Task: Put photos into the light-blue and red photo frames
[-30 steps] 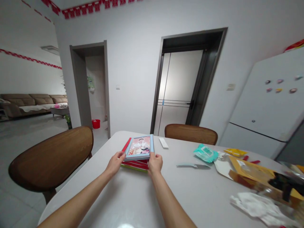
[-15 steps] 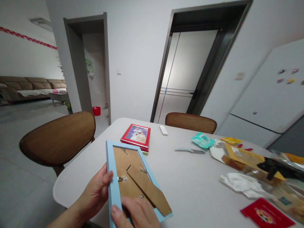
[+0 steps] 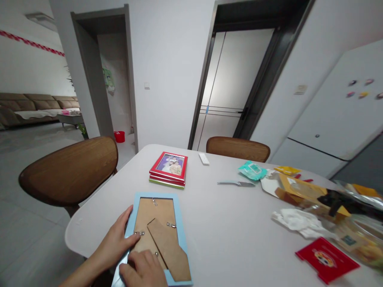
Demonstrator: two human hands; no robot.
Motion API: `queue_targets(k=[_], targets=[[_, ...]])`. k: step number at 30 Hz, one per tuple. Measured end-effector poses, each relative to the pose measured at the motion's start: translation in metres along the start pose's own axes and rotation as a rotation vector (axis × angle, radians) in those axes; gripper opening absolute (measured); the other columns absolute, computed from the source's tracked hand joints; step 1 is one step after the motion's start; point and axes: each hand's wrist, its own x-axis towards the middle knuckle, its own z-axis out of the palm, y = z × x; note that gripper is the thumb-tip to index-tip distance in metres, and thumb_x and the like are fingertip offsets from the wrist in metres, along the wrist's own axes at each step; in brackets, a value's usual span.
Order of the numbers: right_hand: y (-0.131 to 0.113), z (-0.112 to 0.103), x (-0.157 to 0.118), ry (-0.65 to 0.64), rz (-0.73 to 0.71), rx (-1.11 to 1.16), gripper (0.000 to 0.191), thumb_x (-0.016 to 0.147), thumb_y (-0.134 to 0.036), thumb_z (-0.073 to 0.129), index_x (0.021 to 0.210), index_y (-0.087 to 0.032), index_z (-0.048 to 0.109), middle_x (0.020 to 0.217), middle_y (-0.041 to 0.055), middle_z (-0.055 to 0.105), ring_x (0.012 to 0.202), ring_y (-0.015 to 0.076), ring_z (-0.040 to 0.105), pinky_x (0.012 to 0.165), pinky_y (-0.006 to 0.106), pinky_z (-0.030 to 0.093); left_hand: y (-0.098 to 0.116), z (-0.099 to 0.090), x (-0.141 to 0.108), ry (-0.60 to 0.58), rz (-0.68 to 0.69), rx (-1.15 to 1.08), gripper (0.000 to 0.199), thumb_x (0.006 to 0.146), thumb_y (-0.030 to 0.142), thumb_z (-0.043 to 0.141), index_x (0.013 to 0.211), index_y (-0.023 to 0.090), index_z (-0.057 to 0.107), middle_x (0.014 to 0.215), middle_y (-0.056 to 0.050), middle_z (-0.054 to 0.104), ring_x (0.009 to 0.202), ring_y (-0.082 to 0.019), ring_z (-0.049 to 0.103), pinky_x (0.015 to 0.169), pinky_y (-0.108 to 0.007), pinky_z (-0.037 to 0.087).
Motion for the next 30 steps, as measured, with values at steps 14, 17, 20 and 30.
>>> queue_targets(k=[14,17,20,30], targets=[[0.096,-0.03,0.016,-0.309,0.652,-0.099,0.026,0.073,-0.009,0.041,0.083,-0.014,0.064,0.101,0.0122,0.054,0.095,0.021,0.049,0.083,0.032,0.04,-0.006,-0.002,-0.009,-0.126,0.165,0.523,0.062,0.068,0.017,0.044,0.127,0.005,0.028,0.132,-0.015,0.034,0.121,-0.023,0.031,0.102,-0.042,0.024],[0.085,-0.031,0.023,-0.288,0.622,-0.105,0.025,0.073,-0.01,0.043,0.089,-0.014,0.062,0.101,0.0123,0.054,0.094,0.0226,0.047,0.081,0.035,0.038,-0.006,0.0,-0.01,-0.091,0.171,0.529,0.063,0.067,0.016,0.044,0.127,0.006,0.029,0.13,-0.015,0.037,0.12,-0.023,0.033,0.101,-0.041,0.027],[0.061,-0.027,0.038,-0.277,0.515,0.008,0.022,0.072,-0.015,0.049,0.091,-0.018,0.06,0.103,0.0087,0.053,0.097,0.0216,0.044,0.083,0.035,0.036,-0.01,0.002,-0.013,-0.062,0.224,0.532,0.064,0.066,0.015,0.044,0.127,0.008,0.028,0.132,-0.014,0.035,0.121,-0.023,0.032,0.1,-0.043,0.027],[0.032,0.005,0.063,-0.414,0.525,0.125,0.012,0.073,-0.013,0.049,0.072,-0.018,0.06,0.083,0.0047,0.056,0.082,0.0167,0.046,0.074,0.027,0.037,-0.023,0.006,-0.017,-0.026,0.381,0.587,0.059,0.072,0.013,0.04,0.129,0.01,0.025,0.13,-0.015,0.037,0.119,-0.021,0.036,0.095,-0.039,0.037]])
